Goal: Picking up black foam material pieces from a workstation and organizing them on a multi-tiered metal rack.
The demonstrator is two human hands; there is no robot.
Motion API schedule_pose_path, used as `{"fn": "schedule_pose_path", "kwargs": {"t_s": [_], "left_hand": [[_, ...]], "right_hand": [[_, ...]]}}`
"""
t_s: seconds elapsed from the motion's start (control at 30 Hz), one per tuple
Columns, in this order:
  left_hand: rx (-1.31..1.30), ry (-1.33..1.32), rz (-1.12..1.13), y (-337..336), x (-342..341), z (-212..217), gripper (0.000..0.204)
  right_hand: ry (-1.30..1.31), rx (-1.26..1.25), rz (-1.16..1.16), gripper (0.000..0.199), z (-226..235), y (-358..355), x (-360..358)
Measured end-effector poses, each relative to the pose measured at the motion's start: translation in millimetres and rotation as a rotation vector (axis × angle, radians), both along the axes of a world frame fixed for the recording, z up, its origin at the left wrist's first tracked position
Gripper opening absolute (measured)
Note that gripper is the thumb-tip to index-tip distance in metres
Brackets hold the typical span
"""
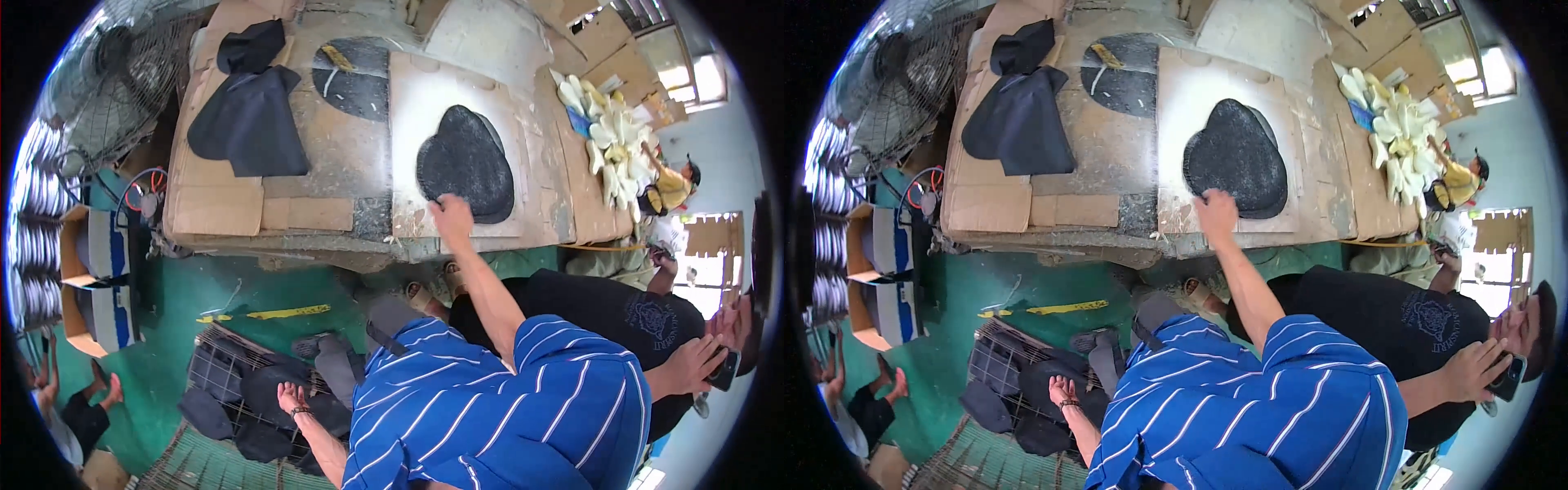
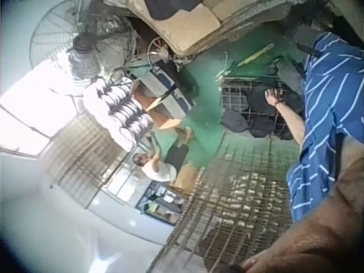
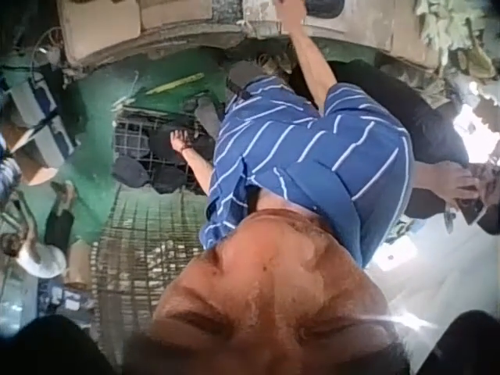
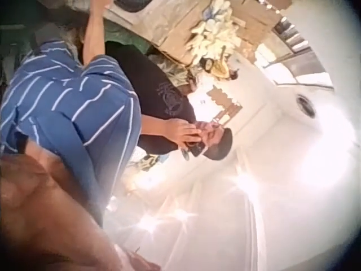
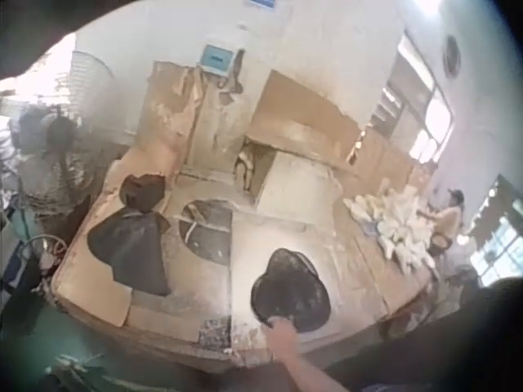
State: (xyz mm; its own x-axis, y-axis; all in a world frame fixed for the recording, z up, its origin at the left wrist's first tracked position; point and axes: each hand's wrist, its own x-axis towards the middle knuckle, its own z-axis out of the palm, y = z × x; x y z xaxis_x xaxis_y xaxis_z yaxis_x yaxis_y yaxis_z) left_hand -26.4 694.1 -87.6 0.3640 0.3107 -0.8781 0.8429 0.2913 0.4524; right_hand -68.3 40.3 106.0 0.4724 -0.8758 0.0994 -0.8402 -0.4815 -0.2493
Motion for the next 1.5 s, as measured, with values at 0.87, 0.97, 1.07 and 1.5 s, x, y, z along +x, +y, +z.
{"fn": "schedule_pose_path", "kwargs": {"t_s": [0.87,0.97,1.07,1.5], "left_hand": [[0.037,-0.291,-0.405,-115,58,89,0.050],[-0.173,-0.527,-0.405,-165,91,164,0.045],[-0.504,-0.587,-0.457,-235,120,259,0.039],[-0.664,-0.675,0.211,-149,105,325,0.050]], "right_hand": [[0.481,-0.567,0.532,0.015,207,-216,225],[0.349,-0.622,0.642,0.017,269,-142,274],[0.110,-0.597,0.804,0.019,306,-60,295],[0.201,0.034,1.676,0.012,229,372,284]]}}
